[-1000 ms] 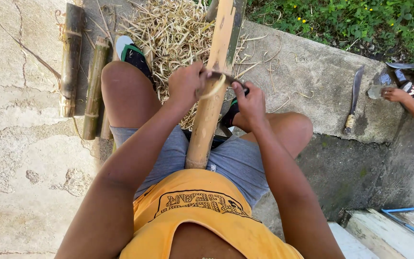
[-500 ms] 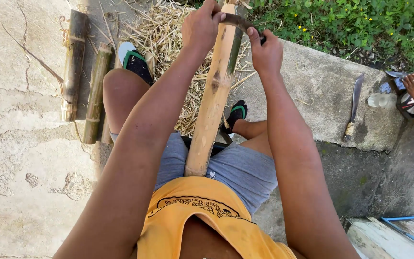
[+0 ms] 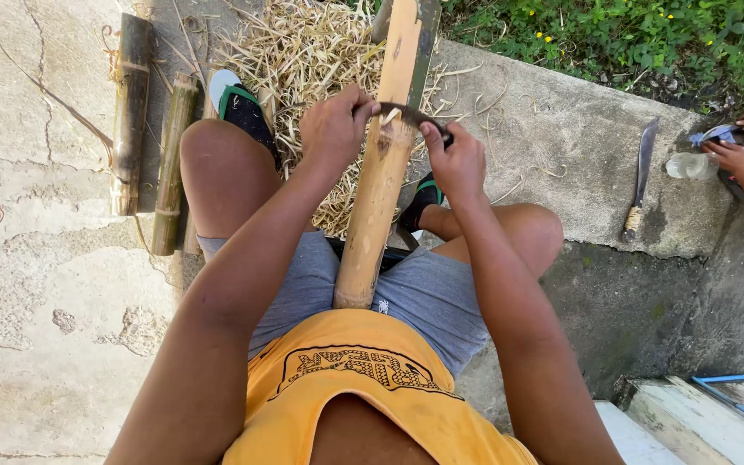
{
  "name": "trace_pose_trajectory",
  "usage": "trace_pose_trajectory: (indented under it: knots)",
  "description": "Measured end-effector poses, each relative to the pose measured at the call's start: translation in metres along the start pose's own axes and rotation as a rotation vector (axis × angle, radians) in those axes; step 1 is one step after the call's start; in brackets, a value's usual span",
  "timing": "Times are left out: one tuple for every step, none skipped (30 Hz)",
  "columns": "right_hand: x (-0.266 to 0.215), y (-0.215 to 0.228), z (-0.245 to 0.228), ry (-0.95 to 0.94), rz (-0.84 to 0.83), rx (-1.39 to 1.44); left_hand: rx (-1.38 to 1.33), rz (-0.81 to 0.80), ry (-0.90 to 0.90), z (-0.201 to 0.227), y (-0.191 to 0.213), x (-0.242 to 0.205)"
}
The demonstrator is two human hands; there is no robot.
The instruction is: Shaving and smoothing the outer layer of a bamboo pole using a curved blade.
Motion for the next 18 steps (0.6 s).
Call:
trace_pose_trajectory:
  knots:
    - [-0.010,0.004,0.003,-0.001,0.002,-0.002,-0.002,-0.001,-0.001,0.001,0.006,-0.009]
    - [-0.020,0.006,0.006,-0.070,-0.135,0.016,0.053,-0.064,0.017,0.000,0.011,-0.018]
    - [-0.030,0.008,0.009,-0.139,-0.272,0.034,0.109,-0.127,0.036,-0.001,0.016,-0.027]
    - [-0.036,0.015,0.007,-0.138,-0.271,0.030,0.105,-0.126,0.037,-0.001,0.016,-0.033]
    - [-0.042,0.022,0.004,-0.124,-0.296,0.125,0.141,-0.189,0.064,-0.003,0.016,-0.039]
    - [-0.050,0.024,0.000,-0.110,-0.321,0.224,0.180,-0.252,0.091,-0.008,0.018,-0.047]
    - [-0.042,0.014,0.010,-0.109,-0.321,0.223,0.180,-0.251,0.091,0.000,0.019,-0.040]
    - [-0.033,0.008,0.023,-0.096,-0.273,0.209,0.180,-0.256,0.103,0.011,0.018,-0.033]
    - [-0.024,0.002,0.035,-0.083,-0.225,0.195,0.180,-0.261,0.114,0.023,0.017,-0.027]
    - [-0.007,-0.002,0.032,-0.084,-0.225,0.194,0.180,-0.262,0.114,0.024,0.007,-0.009]
    - [0.011,-0.004,0.029,-0.090,-0.162,0.219,0.175,-0.220,0.112,0.025,-0.002,0.010]
    - [0.030,-0.007,0.026,-0.094,-0.098,0.246,0.173,-0.176,0.110,0.027,-0.011,0.030]
    - [0.046,-0.016,0.031,-0.093,-0.098,0.248,0.175,-0.174,0.110,0.026,-0.023,0.047]
    - [0.065,-0.024,0.036,-0.054,-0.028,0.242,0.178,-0.114,0.089,0.026,-0.034,0.068]
    - [0.085,-0.031,0.039,-0.015,0.042,0.236,0.180,-0.053,0.067,0.026,-0.045,0.089]
    - [0.096,-0.032,0.035,-0.011,0.044,0.243,0.185,-0.047,0.064,0.027,-0.049,0.101]
    - [0.107,-0.033,0.030,-0.029,0.057,0.301,0.182,-0.003,0.042,0.027,-0.053,0.113]
    - [0.117,-0.033,0.026,-0.048,0.065,0.360,0.180,0.040,0.024,0.029,-0.057,0.125]
Point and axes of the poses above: each hand's wrist, its own x-axis towards the middle knuckle, its own y-axis out of the back of the hand, z = x × y, the point moved 1 cm from there along x, towards the middle knuckle, and after that the axes turned 10 degrees about z, right-handed, at the moved point
